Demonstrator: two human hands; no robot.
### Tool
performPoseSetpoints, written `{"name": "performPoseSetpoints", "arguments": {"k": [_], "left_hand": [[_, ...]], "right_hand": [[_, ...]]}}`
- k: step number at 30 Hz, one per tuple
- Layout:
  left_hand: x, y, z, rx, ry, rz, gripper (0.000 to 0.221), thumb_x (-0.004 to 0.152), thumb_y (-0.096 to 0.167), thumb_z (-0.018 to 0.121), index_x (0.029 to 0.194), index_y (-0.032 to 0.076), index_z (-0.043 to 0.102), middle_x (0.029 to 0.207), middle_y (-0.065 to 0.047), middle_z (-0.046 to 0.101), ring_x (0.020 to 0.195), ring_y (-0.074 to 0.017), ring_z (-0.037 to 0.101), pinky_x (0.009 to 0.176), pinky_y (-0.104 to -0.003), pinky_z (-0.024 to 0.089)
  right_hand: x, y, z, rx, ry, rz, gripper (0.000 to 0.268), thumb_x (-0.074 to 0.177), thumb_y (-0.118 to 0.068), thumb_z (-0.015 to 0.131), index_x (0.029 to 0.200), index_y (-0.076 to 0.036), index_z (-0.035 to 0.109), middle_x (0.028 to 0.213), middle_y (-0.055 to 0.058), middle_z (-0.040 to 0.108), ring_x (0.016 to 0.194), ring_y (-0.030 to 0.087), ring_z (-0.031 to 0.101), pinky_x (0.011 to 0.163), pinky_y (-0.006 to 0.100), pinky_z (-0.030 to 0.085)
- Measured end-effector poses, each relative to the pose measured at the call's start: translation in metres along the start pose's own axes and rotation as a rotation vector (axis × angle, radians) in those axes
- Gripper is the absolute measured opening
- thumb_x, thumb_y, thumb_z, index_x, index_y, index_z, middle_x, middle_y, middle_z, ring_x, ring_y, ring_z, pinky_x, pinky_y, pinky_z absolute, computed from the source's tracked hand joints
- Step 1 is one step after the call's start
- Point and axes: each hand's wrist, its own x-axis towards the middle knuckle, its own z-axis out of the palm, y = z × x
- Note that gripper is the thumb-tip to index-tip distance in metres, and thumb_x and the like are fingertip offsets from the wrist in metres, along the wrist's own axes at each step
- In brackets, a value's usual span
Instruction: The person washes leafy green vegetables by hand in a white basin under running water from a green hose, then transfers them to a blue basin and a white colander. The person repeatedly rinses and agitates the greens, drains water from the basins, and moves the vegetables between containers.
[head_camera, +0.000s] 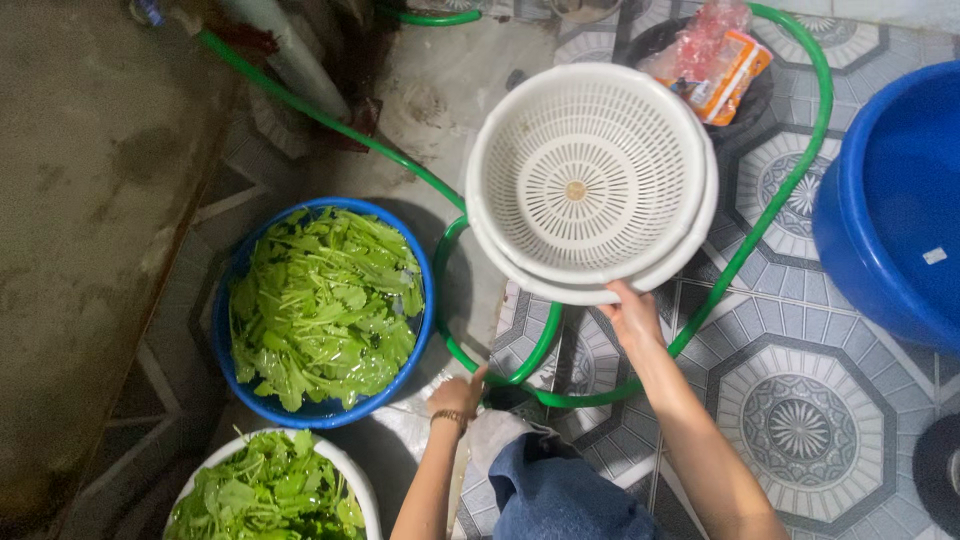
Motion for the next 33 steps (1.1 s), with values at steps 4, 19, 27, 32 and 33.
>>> {"name": "performPoseSetpoints", "arguments": {"k": [4,19,27,32,33], "left_hand": [[0.046,-0.066,0.085,-0.406,-0.129,-0.068,0.085,0.097,0.079,0.034,0.111,0.006,0.077,0.098,-0.013,0.078,0.097,-0.0263,0.070,0.082,-0.044,0.051],[0.053,-0.046,0.113,-2.048,0.291,-0.012,0.032,0.085,0.017,0.090,0.085,0.008,0.059,0.077,-0.003,0.068,0.063,-0.0117,0.063,0.055,-0.023,0.046],[0.028,-0.034,0.082,-1.957,0.247,-0.016,0.016,0.083,0.020,0.080,0.094,0.010,0.074,0.089,-0.001,0.079,0.074,-0.0059,0.070,0.063,-0.018,0.049],[0.040,-0.028,0.074,-1.929,0.361,0.156,0.019,0.086,0.018,0.081,0.099,0.009,0.070,0.089,-0.003,0.077,0.074,-0.0081,0.065,0.063,-0.020,0.048],[0.039,-0.029,0.073,-1.929,0.372,0.196,0.019,0.086,0.018,0.081,0.099,0.008,0.070,0.089,-0.003,0.077,0.077,-0.0085,0.067,0.066,-0.020,0.051]], "right_hand": [[-0.002,-0.008,0.007,0.019,-0.008,0.021,0.030,0.087,0.001,0.065,0.116,0.008,0.062,0.116,0.014,0.070,0.104,0.027,0.072,0.089,0.042,0.063],[0.214,0.074,0.183,0.029,-0.197,0.098,0.028,0.086,0.004,0.068,0.114,0.003,0.066,0.114,0.013,0.070,0.101,0.028,0.072,0.086,0.045,0.066],[0.247,0.110,0.200,-0.081,-0.340,0.389,0.031,0.093,-0.002,0.061,0.122,0.007,0.059,0.120,0.021,0.069,0.111,0.036,0.071,0.093,0.046,0.061],[0.249,0.117,0.194,-0.139,-0.349,0.370,0.031,0.095,-0.005,0.058,0.123,0.009,0.057,0.120,0.023,0.068,0.114,0.038,0.069,0.093,0.046,0.062],[0.249,0.118,0.191,-0.164,-0.344,0.376,0.031,0.096,-0.006,0.059,0.123,0.009,0.056,0.120,0.024,0.068,0.113,0.039,0.070,0.092,0.046,0.061]]}}
